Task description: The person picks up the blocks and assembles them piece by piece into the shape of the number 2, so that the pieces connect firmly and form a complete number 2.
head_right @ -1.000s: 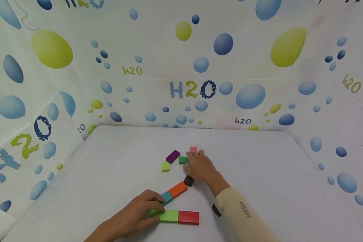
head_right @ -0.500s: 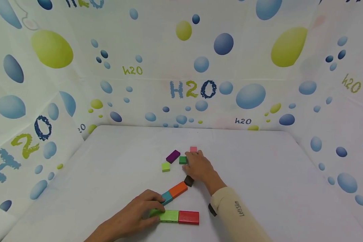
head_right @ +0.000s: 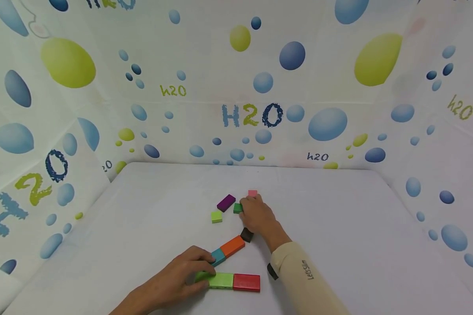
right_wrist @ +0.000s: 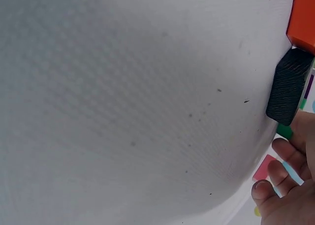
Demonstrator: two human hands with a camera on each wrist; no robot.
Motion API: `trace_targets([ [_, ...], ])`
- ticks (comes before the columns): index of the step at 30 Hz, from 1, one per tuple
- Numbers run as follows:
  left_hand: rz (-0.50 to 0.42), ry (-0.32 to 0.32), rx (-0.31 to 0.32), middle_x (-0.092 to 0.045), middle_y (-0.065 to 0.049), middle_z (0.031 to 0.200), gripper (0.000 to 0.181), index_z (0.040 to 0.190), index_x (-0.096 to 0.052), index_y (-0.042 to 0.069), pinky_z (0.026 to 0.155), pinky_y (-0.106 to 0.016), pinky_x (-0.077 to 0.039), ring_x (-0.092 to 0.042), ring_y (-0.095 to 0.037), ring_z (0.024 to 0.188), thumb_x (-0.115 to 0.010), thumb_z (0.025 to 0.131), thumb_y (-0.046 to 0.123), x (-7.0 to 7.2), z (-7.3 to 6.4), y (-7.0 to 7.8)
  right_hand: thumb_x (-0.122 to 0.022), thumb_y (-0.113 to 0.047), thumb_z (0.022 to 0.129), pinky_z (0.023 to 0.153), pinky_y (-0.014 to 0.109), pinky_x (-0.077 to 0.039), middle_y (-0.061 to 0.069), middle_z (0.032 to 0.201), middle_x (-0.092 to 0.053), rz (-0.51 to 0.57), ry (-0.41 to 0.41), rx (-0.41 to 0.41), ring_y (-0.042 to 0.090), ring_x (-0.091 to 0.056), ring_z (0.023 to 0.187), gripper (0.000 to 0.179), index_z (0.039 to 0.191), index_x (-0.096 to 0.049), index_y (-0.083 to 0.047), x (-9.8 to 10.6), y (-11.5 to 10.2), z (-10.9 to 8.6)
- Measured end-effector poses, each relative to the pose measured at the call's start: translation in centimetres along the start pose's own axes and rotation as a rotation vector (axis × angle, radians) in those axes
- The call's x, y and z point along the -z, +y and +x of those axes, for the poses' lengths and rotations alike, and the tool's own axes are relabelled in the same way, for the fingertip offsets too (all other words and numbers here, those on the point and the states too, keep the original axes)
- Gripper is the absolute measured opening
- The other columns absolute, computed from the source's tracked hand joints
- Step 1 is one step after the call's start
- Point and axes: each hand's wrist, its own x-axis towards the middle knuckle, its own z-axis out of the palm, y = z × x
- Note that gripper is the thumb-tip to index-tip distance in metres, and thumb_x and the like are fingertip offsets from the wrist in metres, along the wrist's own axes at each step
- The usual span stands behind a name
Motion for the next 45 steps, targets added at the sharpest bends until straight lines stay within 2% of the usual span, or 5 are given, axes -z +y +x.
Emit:
trace_targets([
  [15,0.005,0.001,-0.012,-0.062,0.007,0.122,0.016,0.103,-0.077,0.026,0.1,-0.03,-0.051,-0.053,-0.01,0.115,-0.077,0.089,0.017,0.0,-0.1,0.1,-0.063,-0.016,0.1,0.09,0.035,-0.052,0.007,0.106,-0.062,0.043,0.03,0.002,0.023,-0.049,0.102,0.028,0.122,-0.063,0.002,-0.1,-0.4,0.0],
  [29,0.012,0.0,-0.01,-0.062,0.007,0.122,0.016,0.103,-0.077,0.024,0.1,-0.03,-0.052,-0.053,-0.01,0.115,-0.077,0.089,0.017,0.1,-0.1,0.2,-0.057,-0.017,0.103,0.089,0.034,-0.051,0.007,0.108,-0.058,0.034,0.03,-0.005,0.022,-0.047,0.104,0.03,0.126,-0.06,0.002,0.1,-1.0,-0.5],
  [45,0.008,0.008,-0.009,-0.063,0.007,0.122,0.016,0.102,-0.077,0.024,0.099,-0.03,-0.052,-0.053,-0.011,0.115,-0.078,0.089,0.017,0.0,-0.1,0.1,-0.06,-0.017,0.1,0.087,0.032,-0.052,0.007,0.106,-0.059,0.022,0.082,0.071,0.021,-0.049,0.101,0.029,0.122,-0.062,0.002,-0.4,-0.1,-1.0],
])
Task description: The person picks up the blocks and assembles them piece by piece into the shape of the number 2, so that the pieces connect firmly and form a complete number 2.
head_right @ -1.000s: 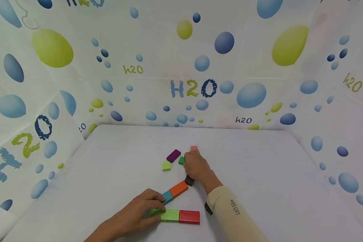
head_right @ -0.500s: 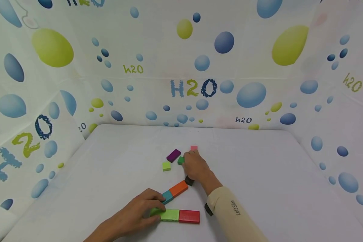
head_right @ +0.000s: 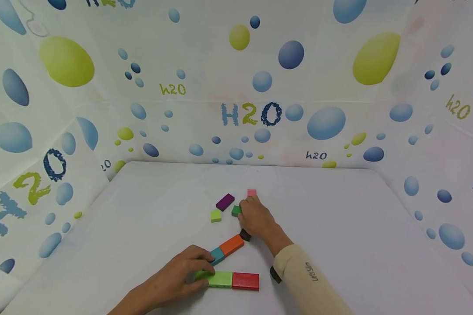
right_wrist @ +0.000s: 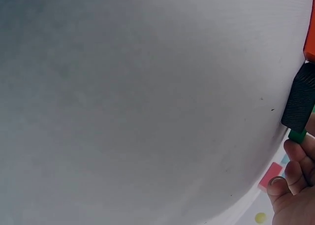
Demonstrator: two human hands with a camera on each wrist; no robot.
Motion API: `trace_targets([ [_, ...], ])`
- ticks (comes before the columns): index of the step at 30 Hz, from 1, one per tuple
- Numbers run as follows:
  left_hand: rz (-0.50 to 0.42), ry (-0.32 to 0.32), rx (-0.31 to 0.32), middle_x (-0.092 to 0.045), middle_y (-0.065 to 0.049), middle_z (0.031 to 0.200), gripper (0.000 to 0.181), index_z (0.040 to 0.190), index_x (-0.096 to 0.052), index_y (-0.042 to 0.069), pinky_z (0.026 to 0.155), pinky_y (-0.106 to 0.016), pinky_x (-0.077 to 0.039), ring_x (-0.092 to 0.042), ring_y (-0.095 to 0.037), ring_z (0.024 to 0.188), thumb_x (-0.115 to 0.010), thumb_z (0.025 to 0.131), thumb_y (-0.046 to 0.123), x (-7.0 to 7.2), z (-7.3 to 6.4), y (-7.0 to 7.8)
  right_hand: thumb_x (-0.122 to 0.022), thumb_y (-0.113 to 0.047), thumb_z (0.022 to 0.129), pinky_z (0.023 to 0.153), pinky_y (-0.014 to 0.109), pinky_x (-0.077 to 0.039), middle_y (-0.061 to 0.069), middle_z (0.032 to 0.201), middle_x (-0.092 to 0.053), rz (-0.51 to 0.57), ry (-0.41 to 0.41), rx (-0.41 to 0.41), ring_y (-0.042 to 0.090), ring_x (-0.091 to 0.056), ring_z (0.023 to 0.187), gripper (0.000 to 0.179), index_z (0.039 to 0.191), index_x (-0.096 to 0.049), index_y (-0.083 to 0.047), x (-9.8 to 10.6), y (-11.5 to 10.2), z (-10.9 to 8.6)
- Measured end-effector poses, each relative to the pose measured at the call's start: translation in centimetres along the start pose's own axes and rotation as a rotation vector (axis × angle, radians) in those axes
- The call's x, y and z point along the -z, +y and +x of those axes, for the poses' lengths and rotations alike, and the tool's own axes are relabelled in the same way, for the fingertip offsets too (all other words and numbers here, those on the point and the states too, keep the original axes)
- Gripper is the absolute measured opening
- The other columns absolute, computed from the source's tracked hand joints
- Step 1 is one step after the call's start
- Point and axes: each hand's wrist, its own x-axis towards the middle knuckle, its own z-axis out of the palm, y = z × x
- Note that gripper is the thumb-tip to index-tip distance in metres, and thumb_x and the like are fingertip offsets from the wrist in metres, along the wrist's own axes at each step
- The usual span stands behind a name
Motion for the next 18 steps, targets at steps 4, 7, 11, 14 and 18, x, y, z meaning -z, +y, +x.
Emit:
trace_targets([
  [4,-0.004,-0.006,0.011,-0.063,0.007,0.122,0.016,0.102,-0.077,0.025,0.099,-0.031,-0.052,-0.053,-0.011,0.115,-0.078,0.088,0.017,0.0,0.1,0.0,-0.061,-0.017,0.1,0.089,0.032,-0.053,0.008,0.107,-0.06,-0.002,0.01,0.023,0.021,-0.05,0.102,0.028,0.121,-0.063,0.001,0.1,0.1,-0.3],
  [7,-0.008,-0.007,0.011,-0.062,0.007,0.122,0.016,0.102,-0.077,0.025,0.099,-0.031,-0.052,-0.053,-0.01,0.115,-0.077,0.088,0.017,0.0,0.1,0.0,-0.06,-0.016,0.1,0.089,0.033,-0.053,0.008,0.109,-0.061,0.001,0.017,0.037,0.022,-0.05,0.103,0.027,0.12,-0.063,0.001,0.1,0.4,-0.6],
  [11,-0.003,-0.01,0.01,-0.062,0.007,0.122,0.016,0.102,-0.077,0.025,0.1,-0.031,-0.052,-0.053,-0.01,0.115,-0.077,0.089,0.017,0.0,0.1,-0.1,-0.06,-0.015,0.099,0.084,0.032,-0.053,0.008,0.109,-0.062,-0.002,0.022,0.049,0.021,-0.05,0.099,0.027,0.121,-0.064,0.001,0.1,0.8,-0.9],
  [14,0.001,-0.017,0.015,-0.062,0.008,0.122,0.016,0.102,-0.077,0.025,0.1,-0.031,-0.052,-0.053,-0.01,0.115,-0.077,0.089,0.017,0.1,0.1,-0.1,-0.06,-0.015,0.098,0.08,0.031,-0.052,0.008,0.106,-0.063,-0.002,0.023,0.054,0.02,-0.049,0.095,0.027,0.121,-0.064,0.0,0.2,1.0,-1.1],
  [18,0.003,-0.016,0.012,-0.062,0.007,0.122,0.016,0.102,-0.077,0.025,0.1,-0.031,-0.052,-0.053,-0.01,0.115,-0.078,0.089,0.017,0.1,0.2,-0.1,-0.061,-0.015,0.098,0.077,0.03,-0.051,0.007,0.103,-0.062,-0.008,0.023,0.06,0.019,-0.048,0.093,0.027,0.12,-0.065,-0.001,0.3,1.2,-1.4],
])
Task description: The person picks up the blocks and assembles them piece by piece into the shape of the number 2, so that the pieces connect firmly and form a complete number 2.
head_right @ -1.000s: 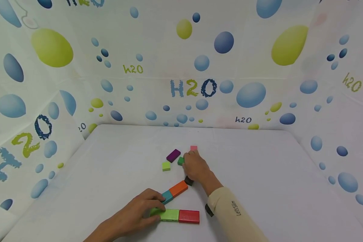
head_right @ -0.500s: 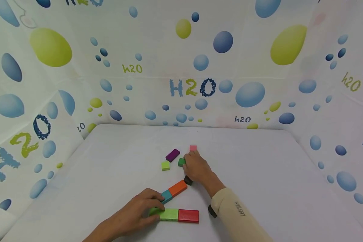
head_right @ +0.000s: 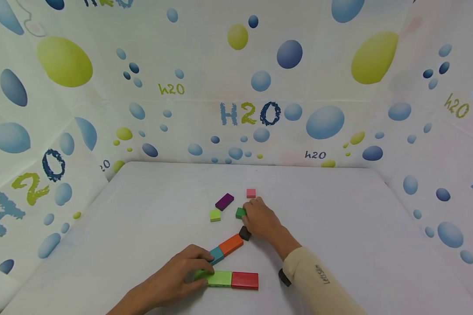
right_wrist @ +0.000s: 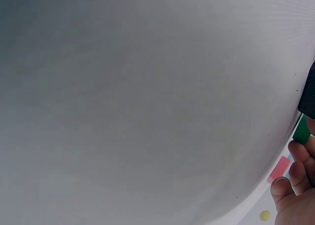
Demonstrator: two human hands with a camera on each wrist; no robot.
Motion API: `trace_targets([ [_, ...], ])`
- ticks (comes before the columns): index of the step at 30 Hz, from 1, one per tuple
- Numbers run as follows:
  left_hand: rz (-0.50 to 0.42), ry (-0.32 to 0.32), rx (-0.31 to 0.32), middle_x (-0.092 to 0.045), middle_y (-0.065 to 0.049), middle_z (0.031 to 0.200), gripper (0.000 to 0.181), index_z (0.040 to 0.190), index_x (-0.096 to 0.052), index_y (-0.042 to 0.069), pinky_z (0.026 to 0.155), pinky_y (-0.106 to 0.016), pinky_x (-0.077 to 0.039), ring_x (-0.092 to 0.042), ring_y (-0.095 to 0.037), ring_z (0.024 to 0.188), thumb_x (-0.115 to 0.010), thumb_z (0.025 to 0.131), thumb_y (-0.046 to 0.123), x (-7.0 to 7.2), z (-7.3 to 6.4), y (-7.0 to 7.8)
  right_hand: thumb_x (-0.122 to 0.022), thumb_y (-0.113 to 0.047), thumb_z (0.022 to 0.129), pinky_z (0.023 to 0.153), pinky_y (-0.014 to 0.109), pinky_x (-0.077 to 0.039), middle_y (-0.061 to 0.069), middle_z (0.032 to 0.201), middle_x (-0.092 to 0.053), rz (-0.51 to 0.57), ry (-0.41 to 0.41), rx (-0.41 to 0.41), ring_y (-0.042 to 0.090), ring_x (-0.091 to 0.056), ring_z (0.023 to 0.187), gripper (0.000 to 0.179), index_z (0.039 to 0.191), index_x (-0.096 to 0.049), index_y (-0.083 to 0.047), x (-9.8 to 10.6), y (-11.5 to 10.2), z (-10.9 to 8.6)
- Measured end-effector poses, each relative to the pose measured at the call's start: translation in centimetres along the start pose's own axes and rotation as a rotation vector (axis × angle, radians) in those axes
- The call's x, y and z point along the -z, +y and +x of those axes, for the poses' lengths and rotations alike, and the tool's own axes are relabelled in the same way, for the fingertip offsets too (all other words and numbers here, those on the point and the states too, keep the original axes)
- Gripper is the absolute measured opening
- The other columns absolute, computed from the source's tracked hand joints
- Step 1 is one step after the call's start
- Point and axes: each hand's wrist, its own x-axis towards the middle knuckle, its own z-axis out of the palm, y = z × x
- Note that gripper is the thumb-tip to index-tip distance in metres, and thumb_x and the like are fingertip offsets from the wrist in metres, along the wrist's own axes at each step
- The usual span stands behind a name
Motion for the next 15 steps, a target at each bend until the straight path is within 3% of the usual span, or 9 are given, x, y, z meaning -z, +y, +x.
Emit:
trace_targets([
  [15,0.006,0.0,0.0,-0.063,0.007,0.122,0.016,0.102,-0.078,0.025,0.099,-0.031,-0.052,-0.053,-0.01,0.115,-0.078,0.088,0.017,0.02,0.02,0.04,-0.066,-0.019,0.098,0.082,0.029,-0.053,0.006,0.108,-0.064,-0.028,-0.014,0.029,0.018,-0.049,0.097,0.028,0.122,-0.065,-0.003,-0.41,0.46,-0.74],
])
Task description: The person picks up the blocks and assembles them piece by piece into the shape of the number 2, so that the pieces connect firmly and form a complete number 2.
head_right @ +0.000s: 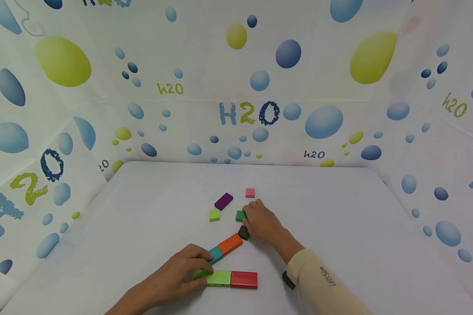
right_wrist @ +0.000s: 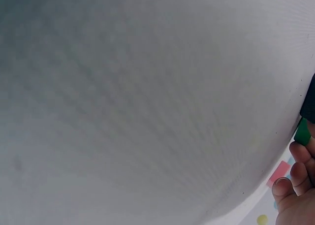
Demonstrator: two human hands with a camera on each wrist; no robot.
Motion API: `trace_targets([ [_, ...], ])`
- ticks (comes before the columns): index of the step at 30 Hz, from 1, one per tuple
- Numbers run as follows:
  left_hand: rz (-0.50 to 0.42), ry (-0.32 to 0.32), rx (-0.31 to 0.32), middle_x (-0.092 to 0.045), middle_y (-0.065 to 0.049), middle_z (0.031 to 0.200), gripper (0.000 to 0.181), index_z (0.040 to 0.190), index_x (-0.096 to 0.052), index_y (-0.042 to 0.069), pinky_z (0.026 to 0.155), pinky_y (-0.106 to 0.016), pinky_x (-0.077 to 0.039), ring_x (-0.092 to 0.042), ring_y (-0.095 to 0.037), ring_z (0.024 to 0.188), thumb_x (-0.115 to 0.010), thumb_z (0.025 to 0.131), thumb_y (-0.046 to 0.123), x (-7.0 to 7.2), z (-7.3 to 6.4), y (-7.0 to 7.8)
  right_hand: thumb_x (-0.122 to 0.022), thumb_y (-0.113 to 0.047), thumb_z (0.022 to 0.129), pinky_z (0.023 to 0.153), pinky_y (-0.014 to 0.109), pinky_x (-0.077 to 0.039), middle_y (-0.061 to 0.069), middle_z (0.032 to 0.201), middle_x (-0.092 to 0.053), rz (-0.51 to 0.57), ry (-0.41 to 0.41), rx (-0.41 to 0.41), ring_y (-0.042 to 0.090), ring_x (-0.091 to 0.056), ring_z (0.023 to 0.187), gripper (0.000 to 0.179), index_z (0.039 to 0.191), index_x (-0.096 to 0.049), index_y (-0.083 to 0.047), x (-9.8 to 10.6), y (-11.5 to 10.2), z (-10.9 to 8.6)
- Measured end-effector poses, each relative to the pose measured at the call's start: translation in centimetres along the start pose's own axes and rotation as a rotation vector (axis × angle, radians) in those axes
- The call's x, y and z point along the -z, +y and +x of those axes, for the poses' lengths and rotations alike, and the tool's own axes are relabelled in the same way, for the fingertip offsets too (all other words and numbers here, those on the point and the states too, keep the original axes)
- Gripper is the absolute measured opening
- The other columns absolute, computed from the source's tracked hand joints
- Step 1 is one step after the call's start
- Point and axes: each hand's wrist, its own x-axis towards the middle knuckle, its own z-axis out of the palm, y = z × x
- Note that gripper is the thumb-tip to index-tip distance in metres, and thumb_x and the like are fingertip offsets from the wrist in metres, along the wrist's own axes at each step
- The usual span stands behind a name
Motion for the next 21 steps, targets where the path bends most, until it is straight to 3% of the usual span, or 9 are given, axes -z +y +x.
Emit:
trace_targets([
  [12,-0.01,-0.004,0.01,-0.062,0.007,0.122,0.016,0.103,-0.078,0.026,0.1,-0.031,-0.052,-0.053,-0.011,0.115,-0.078,0.089,0.018,0.0,0.0,0.0,-0.07,-0.015,0.096,0.08,0.031,-0.052,0.008,0.105,-0.066,-0.033,0.03,0.078,0.018,-0.049,0.093,0.027,0.118,-0.066,-0.001,0.9,0.0,-1.0],
  [21,-0.014,-0.008,0.015,-0.062,0.007,0.122,0.016,0.103,-0.078,0.026,0.1,-0.032,-0.052,-0.053,-0.011,0.115,-0.078,0.089,0.018,0.0,0.1,-0.1,-0.069,-0.016,0.097,0.085,0.032,-0.053,0.008,0.109,-0.066,-0.052,0.037,0.122,0.019,-0.051,0.096,0.027,0.119,-0.065,-0.001,0.7,0.8,-1.4],
])
